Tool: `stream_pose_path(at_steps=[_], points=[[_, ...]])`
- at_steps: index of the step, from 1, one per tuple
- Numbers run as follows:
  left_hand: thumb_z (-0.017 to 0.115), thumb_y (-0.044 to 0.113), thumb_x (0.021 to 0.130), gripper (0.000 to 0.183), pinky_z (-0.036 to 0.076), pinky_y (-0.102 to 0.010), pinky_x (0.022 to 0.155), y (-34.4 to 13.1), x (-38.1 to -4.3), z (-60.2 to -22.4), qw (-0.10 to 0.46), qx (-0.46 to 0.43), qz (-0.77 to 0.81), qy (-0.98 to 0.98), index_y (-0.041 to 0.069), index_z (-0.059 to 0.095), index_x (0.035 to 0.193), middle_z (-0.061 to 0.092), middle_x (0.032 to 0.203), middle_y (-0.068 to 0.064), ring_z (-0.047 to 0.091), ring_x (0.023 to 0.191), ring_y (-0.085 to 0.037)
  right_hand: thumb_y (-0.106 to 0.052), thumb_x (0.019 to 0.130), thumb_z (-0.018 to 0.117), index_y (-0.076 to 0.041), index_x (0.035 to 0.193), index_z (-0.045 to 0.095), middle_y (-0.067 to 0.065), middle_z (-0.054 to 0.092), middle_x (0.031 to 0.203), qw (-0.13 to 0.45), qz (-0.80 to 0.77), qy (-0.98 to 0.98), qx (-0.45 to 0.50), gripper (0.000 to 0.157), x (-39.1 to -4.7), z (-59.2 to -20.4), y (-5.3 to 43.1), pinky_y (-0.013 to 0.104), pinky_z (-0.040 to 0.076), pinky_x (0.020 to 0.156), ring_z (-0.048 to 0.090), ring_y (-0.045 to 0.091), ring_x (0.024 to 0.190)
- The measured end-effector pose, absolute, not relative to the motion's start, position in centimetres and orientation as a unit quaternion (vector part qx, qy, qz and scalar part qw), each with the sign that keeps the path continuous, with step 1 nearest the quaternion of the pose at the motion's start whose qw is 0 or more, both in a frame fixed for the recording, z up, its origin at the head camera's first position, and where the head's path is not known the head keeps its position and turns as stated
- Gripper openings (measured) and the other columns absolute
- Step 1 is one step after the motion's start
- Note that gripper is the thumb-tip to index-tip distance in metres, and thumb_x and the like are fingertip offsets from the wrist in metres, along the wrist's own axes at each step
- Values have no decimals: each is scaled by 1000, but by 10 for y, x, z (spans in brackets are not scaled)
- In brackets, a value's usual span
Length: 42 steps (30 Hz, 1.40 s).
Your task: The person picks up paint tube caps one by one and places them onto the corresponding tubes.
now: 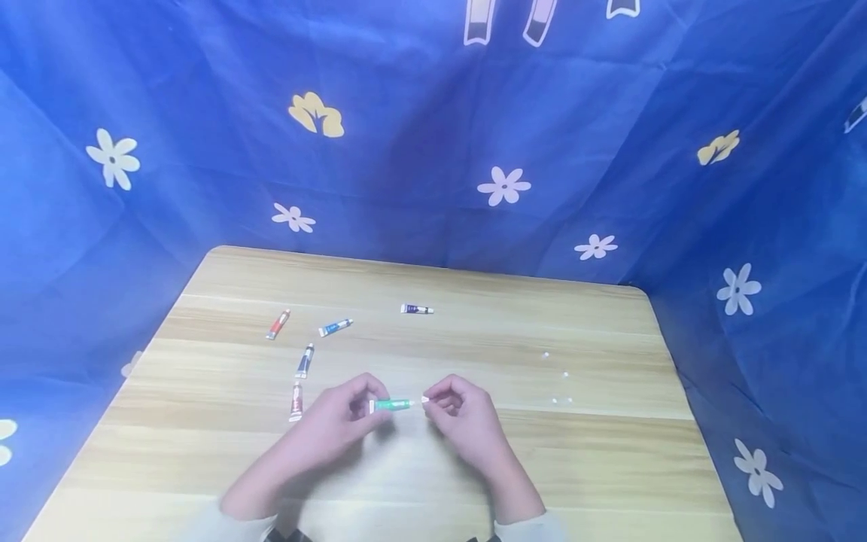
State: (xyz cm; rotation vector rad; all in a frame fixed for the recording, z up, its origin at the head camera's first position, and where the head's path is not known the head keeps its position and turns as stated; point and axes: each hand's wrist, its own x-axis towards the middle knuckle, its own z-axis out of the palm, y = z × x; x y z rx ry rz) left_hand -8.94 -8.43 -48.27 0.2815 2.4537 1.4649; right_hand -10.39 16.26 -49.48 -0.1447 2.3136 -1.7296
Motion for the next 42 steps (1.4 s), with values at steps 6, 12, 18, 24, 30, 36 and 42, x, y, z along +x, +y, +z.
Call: stream_pose_path(at_steps=[6,12,18,24,30,36,42], points=[[82,18,97,18,42,-19,60,-76,-86,-484,137,102,517,839,21,67,107,62,81,7,48,66,-1,-5,94,81,-10,104,75,6,75,93,136,-567,811,-51,13,-99,-493,159,21,57,72,68,10,78],[82,19,97,18,41,-19,59,-78,-87,-486,130,94,508,846,23,67,106,61,80,7,48,65,-2,-5,94,80,-10,104,74,9,76,93,136,-573,807,-51,13,-99,-494,159,22,57,71,68,11,78],[82,20,97,17,42,-20,60,-79,-87,-483,130,91,510,845,23,68,106,61,81,7,49,67,-3,-7,95,80,-10,105,74,8,77,94,143,-569,806,-71,12,-103,-493,158,21,57,72,69,12,80],[82,19,96,17,42,-20,59,-82,-88,-485,128,101,503,849,22,69,105,62,80,7,49,65,-2,-5,95,80,-6,105,74,11,75,92,141,-581,798,-76,12,-101,-495,154,20,56,71,68,11,77],[83,19,96,16,42,-21,60,-81,-86,-486,131,99,497,852,23,69,104,60,78,10,47,65,-1,-7,95,80,-6,106,74,13,74,92,142,-578,800,-69,12,-98,-497,153,20,55,69,65,8,76],[83,18,95,17,43,-21,61,-79,-85,-486,126,102,494,854,23,69,104,59,78,10,48,66,-1,-16,103,72,-4,104,74,23,73,91,154,-563,808,-78,12,-95,-500,153,20,53,65,62,10,71],[82,17,95,18,42,-20,61,-77,-83,-484,118,114,491,855,23,68,104,57,78,11,47,67,-1,-27,113,58,2,89,70,21,68,78,155,-532,826,-101,40,-93,-501,150,19,45,62,51,2,64]])
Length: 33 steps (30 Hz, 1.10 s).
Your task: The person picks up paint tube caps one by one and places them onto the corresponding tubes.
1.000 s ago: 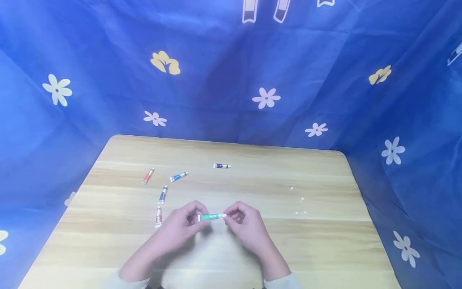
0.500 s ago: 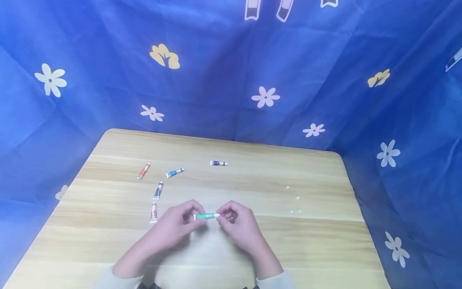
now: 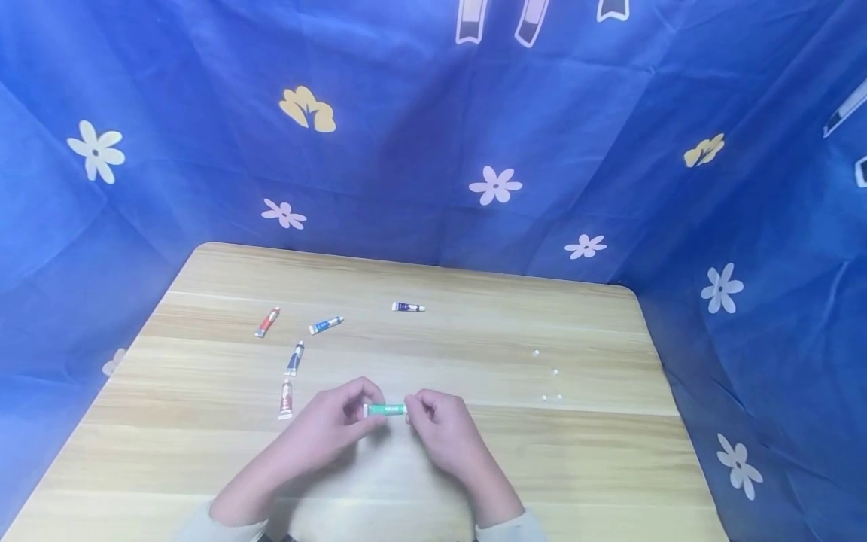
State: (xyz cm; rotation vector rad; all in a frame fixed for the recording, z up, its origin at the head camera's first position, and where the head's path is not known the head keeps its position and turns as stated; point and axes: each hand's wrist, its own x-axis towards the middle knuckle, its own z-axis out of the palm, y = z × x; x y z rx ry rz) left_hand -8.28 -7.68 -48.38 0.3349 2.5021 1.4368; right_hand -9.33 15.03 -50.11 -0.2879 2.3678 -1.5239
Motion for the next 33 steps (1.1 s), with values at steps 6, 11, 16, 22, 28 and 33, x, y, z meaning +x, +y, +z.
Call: stream_pose_path(at_steps=[6,11,16,22,28,33], points=[[82,17,95,18,42,-21,61,-78,-83,-483,121,108,492,855,23,69,104,57,78,11,46,66,-1,-36,118,43,-5,91,72,11,70,80,147,-511,841,-99,50,-94,-499,152,23,52,71,59,8,70],[83,19,95,17,43,-21,60,-81,-84,-486,118,102,494,855,24,69,104,58,78,10,48,66,-1,-15,114,52,-10,125,67,15,73,99,135,-531,827,-127,19,-96,-498,158,23,56,84,67,16,87],[82,19,96,17,44,-21,59,-83,-85,-486,119,102,497,854,23,69,105,59,78,9,49,66,-2,0,97,74,-10,125,68,5,72,104,108,-535,824,-155,30,-96,-498,158,26,59,92,66,9,92],[82,20,97,16,45,-21,60,-82,-85,-484,125,107,504,848,21,69,107,61,80,8,50,67,-2,-12,97,79,-18,107,75,-7,73,95,66,-508,848,-138,12,-94,-497,155,27,60,90,67,5,87],[85,18,94,18,46,-20,63,-80,-82,-482,93,116,499,854,24,71,102,64,80,11,52,68,0,-25,112,61,-14,100,69,7,69,89,92,-499,846,-165,18,-93,-500,154,24,52,76,57,4,78],[89,16,89,21,54,-23,73,-74,-79,-481,28,145,466,872,27,74,98,65,78,19,54,72,4,-25,118,47,-4,88,59,15,60,78,120,-510,835,-168,38,-91,-501,151,23,44,64,44,2,67]])
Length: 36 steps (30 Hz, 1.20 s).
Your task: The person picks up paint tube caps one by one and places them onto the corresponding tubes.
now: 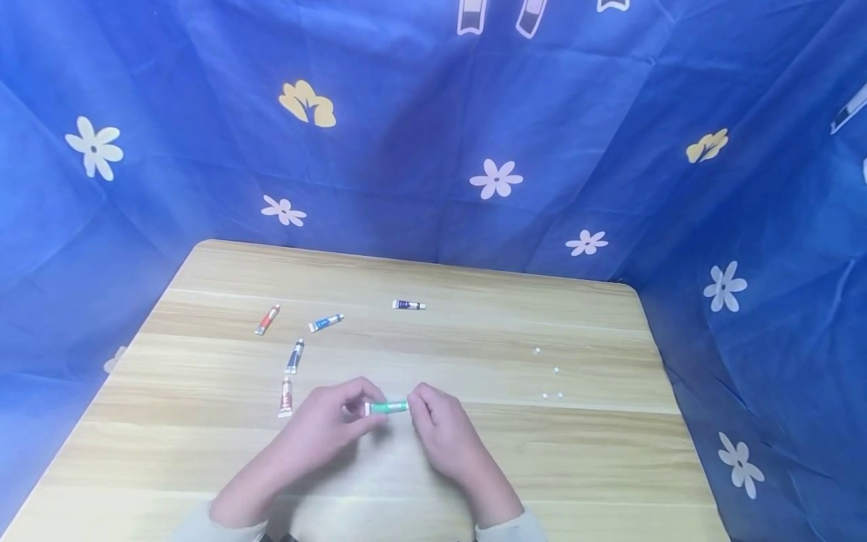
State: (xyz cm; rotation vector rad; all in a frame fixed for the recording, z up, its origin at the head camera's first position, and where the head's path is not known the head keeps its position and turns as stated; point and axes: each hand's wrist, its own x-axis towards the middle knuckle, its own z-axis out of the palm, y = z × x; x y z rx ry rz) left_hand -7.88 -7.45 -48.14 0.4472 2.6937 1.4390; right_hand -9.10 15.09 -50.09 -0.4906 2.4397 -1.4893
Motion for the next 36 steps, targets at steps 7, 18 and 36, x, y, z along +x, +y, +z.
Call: stream_pose_path(at_steps=[7,18,36], points=[[93,23,84,19,48,-22,69,-67,-78,-487,-109,223,337,908,26,78,95,70,77,18,55,73,0,-31,117,47,0,75,46,-5,41,60,181,-561,804,-78,53,-88,-501,148,19,32,55,34,5,54],[92,33,85,33,52,-28,77,-66,-83,-491,-126,266,243,924,22,74,111,77,84,13,64,80,-6,-34,116,49,-8,70,45,-7,41,58,164,-552,816,-49,53,-88,-508,149,19,30,53,33,4,53],[86,25,94,18,54,-26,77,-71,-131,-488,15,161,323,932,21,75,107,65,102,9,55,82,-3,-22,111,62,-6,101,69,11,61,81,75,-512,855,-1,20,-111,-498,207,24,49,70,55,11,72]])
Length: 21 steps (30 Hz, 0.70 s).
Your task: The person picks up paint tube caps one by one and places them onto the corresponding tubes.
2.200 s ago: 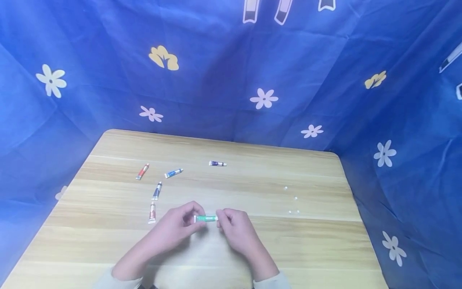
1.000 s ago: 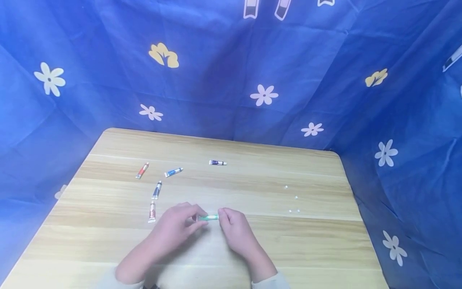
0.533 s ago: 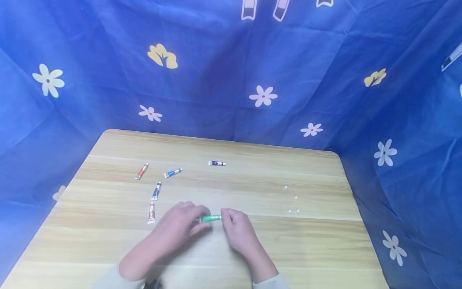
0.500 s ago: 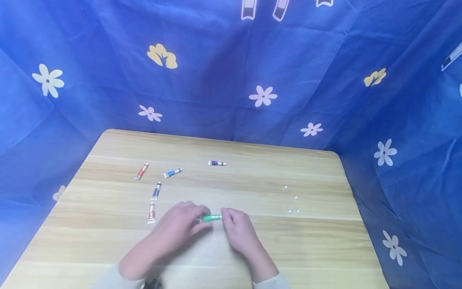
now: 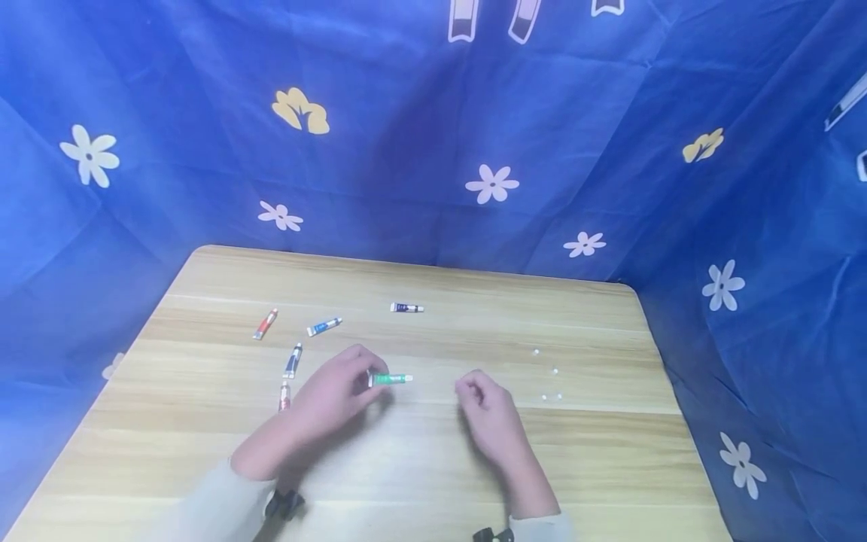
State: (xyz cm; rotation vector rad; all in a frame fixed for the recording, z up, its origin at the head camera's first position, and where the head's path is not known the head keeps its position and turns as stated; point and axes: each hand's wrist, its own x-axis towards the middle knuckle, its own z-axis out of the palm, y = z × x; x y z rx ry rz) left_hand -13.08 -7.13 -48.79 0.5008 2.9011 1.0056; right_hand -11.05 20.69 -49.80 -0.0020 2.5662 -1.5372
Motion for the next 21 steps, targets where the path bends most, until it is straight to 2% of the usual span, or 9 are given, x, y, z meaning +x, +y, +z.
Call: stream_pose_path(at_steps=[5,10,16,21], points=[[83,19,95,17,52,-25,73,-78,-150,-492,24,151,346,926,16,73,108,63,96,4,56,81,-7,-21,109,66,-11,112,69,3,62,88,32,-475,878,48,12,-117,-499,244,24,50,68,55,9,72],[81,18,96,17,51,-25,72,-79,-172,-503,46,144,357,922,14,73,110,62,93,0,55,79,-10,-18,109,64,-9,128,66,6,66,93,5,-431,898,87,22,-120,-504,278,25,50,69,56,9,71],[81,22,98,17,50,-29,74,-78,-201,-521,59,138,353,924,13,73,111,64,94,-2,55,81,-14,-9,105,60,-8,134,62,4,63,93,-8,-404,907,120,29,-118,-511,309,25,48,64,53,6,67],[79,21,99,17,51,-32,77,-77,-226,-533,66,138,353,923,12,74,111,66,96,-4,57,84,-16,-5,101,58,-9,138,59,5,61,93,4,-383,911,150,38,-116,-521,326,26,47,66,54,10,71]])
